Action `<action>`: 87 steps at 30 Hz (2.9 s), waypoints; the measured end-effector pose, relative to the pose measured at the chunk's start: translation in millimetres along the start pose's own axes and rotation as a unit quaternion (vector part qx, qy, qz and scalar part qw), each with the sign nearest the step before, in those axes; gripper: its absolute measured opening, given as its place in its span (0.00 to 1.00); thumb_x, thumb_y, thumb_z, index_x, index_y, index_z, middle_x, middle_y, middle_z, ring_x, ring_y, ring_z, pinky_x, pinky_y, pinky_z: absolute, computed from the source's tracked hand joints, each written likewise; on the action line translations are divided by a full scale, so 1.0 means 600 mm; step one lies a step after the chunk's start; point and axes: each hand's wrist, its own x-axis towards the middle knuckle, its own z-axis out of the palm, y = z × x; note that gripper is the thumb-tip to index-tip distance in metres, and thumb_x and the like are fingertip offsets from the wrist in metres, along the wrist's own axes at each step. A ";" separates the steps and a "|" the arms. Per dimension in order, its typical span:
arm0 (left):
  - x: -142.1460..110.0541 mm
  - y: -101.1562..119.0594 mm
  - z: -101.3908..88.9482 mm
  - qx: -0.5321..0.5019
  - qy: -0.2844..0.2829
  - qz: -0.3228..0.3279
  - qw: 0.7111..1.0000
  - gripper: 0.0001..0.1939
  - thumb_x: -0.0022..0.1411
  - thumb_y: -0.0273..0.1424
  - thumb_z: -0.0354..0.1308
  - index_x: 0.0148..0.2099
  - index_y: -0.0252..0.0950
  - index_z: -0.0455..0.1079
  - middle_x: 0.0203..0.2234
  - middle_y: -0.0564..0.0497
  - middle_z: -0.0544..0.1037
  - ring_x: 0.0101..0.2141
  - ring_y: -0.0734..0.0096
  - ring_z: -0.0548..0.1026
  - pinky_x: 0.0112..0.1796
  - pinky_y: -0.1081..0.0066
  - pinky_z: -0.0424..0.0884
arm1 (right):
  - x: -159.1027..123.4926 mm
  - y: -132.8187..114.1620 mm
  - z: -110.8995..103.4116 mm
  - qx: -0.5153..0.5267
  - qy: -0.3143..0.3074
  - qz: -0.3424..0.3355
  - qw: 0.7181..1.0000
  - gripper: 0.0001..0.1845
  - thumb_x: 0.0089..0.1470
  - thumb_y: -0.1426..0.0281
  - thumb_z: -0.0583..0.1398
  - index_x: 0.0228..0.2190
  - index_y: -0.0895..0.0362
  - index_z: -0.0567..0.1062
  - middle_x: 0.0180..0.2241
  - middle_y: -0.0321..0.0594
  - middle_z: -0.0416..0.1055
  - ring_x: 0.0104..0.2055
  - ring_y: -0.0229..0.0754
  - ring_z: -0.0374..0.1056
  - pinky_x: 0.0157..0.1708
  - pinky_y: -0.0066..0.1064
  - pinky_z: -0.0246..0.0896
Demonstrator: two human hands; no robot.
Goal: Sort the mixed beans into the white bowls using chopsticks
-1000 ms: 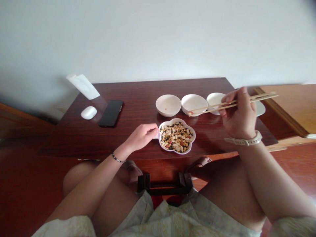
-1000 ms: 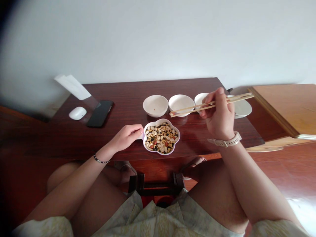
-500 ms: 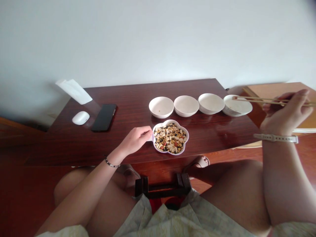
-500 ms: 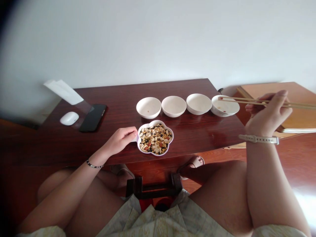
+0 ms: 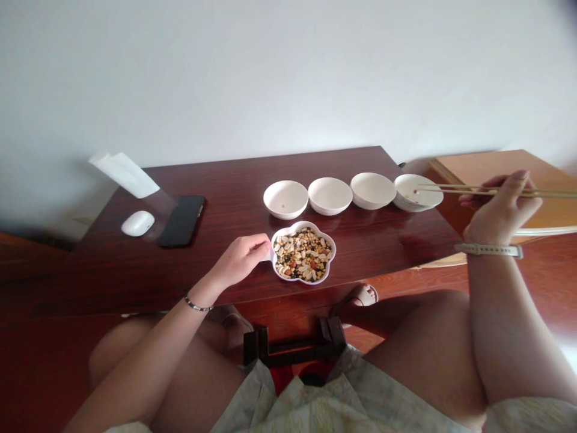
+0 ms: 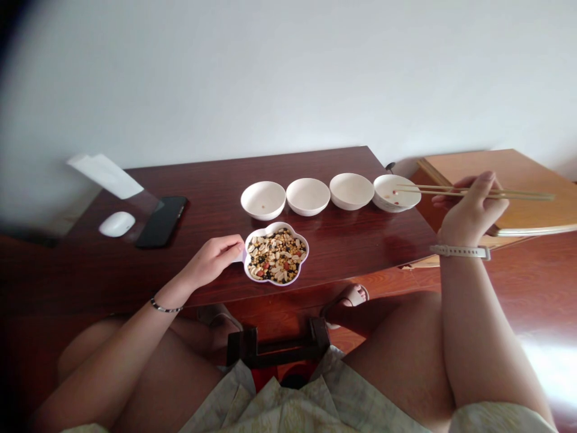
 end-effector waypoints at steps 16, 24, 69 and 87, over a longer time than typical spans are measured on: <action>-0.004 0.015 0.000 -0.010 -0.009 -0.019 1.000 0.21 0.79 0.42 0.51 0.36 0.34 0.71 0.28 0.54 0.73 0.33 0.69 0.68 0.36 0.70 0.61 | -0.031 -0.038 0.026 0.212 -0.058 0.035 0.975 0.28 0.80 0.64 0.48 0.25 0.53 0.68 0.21 0.33 0.62 0.16 0.35 0.61 0.16 0.31 0.53; -0.004 0.015 0.001 -0.007 -0.004 -0.010 1.000 0.21 0.79 0.41 0.51 0.35 0.34 0.68 0.29 0.54 0.72 0.32 0.71 0.67 0.36 0.69 0.59 | -0.123 -0.098 0.079 0.327 -0.225 0.046 0.917 0.26 0.78 0.66 0.52 0.25 0.57 0.72 0.23 0.37 0.67 0.18 0.34 0.64 0.15 0.27 0.53; -0.003 0.015 -0.002 -0.002 -0.004 -0.016 1.000 0.22 0.78 0.43 0.51 0.33 0.36 0.68 0.27 0.54 0.72 0.31 0.69 0.67 0.35 0.69 0.59 | -0.341 -0.152 0.107 0.208 -0.592 0.152 0.763 0.29 0.69 0.40 0.59 0.31 0.52 0.74 0.21 0.37 0.74 0.21 0.40 0.69 0.22 0.31 0.63; 0.002 0.006 -0.001 0.016 -0.015 -0.017 1.000 0.22 0.80 0.44 0.51 0.34 0.36 0.68 0.27 0.55 0.71 0.30 0.70 0.67 0.35 0.70 0.59 | -0.291 -0.151 0.096 0.293 -0.499 0.211 0.788 0.27 0.66 0.44 0.65 0.31 0.55 0.73 0.23 0.34 0.69 0.22 0.34 0.66 0.20 0.24 0.59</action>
